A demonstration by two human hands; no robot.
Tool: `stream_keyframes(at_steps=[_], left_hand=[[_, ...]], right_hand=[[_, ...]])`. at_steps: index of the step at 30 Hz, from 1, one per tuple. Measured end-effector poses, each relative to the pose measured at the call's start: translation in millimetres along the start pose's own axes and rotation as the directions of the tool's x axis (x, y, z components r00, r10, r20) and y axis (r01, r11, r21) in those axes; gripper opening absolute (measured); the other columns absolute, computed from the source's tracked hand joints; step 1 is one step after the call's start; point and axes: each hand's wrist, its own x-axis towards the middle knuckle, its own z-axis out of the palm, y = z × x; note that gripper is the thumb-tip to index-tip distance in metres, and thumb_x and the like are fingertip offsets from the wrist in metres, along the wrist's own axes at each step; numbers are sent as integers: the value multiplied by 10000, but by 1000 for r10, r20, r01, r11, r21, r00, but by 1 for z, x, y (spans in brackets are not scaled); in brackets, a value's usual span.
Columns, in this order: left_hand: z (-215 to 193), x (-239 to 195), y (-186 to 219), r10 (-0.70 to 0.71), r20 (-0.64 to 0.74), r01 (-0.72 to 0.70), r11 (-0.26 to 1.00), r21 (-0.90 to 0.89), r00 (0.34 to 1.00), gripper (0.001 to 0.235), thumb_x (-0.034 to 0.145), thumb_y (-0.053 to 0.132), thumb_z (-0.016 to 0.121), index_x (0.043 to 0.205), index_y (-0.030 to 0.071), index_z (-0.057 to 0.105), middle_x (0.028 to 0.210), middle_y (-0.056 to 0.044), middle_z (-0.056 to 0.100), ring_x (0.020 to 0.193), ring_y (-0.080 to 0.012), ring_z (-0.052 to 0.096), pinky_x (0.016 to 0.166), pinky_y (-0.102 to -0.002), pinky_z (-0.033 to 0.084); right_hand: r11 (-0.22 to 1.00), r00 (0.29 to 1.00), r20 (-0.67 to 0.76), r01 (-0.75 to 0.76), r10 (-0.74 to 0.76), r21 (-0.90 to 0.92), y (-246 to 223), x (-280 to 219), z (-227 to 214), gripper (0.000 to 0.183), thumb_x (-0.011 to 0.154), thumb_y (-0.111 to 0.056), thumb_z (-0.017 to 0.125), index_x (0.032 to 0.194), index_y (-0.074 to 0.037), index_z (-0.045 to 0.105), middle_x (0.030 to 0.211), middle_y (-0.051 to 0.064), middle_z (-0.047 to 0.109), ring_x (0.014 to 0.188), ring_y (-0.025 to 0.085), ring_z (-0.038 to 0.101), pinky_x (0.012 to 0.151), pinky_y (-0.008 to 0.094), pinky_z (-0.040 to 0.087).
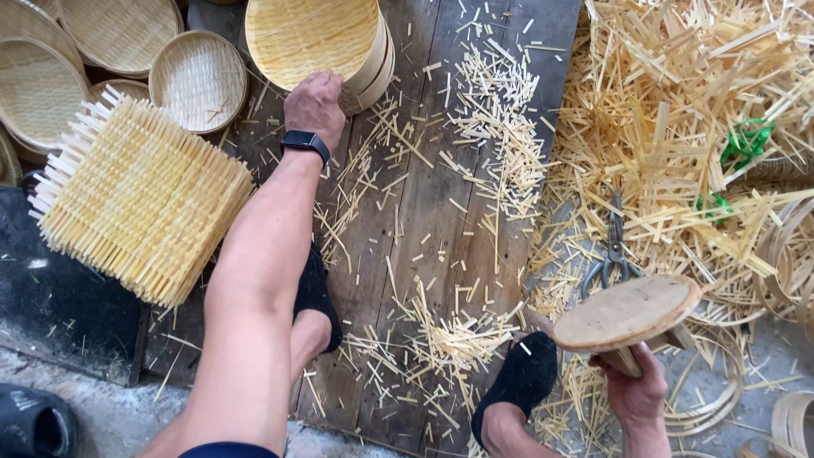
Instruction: The person sits on the floor and repeatedly trims the edges of woven bamboo baskets using shears. They place a basket on a wooden block, cut the excess bamboo strips around the rim, and stack the finished baskets.
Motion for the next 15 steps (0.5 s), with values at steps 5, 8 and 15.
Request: stream_keyframes(at_steps=[5, 8, 15], left_hand=[[15, 2, 1, -82, 65, 85, 996, -38, 995, 291, 908, -31, 576, 1120, 65, 751, 1182, -143, 736, 1124, -295, 683, 966, -394, 538], [15, 4, -3, -138, 173, 158, 981, -109, 975, 266, 959, -27, 559, 1120, 59, 752, 1166, -132, 742, 1131, -296, 682, 990, -396, 533], [-1, -33, 68, -61, -273, 42, 996, -77, 960, 605, 823, 188, 779, 1342, -42, 570, 1300, -264, 627, 1208, -406, 618, 1036, -484, 485]], right_hand=[[998, 998, -60, 0, -4, -55, -9, 1, -12, 493, 1090, -328, 518, 1393, 61, 535, 1216, 198, 666, 1035, 337, 685, 824, 524, 572], [1000, 998, -63, -13, 13, 3, -10, 4, -5, 528, 1080, -342, 515, 1452, 32, 523, 1266, 193, 653, 1100, 351, 653, 869, 550, 533], [983, 971, 158, -185, 181, 9, -1, 24, 70, 733, 921, -318, 563, 1561, -18, 369, 1485, 173, 502, 1383, 343, 467, 1173, 547, 336]])
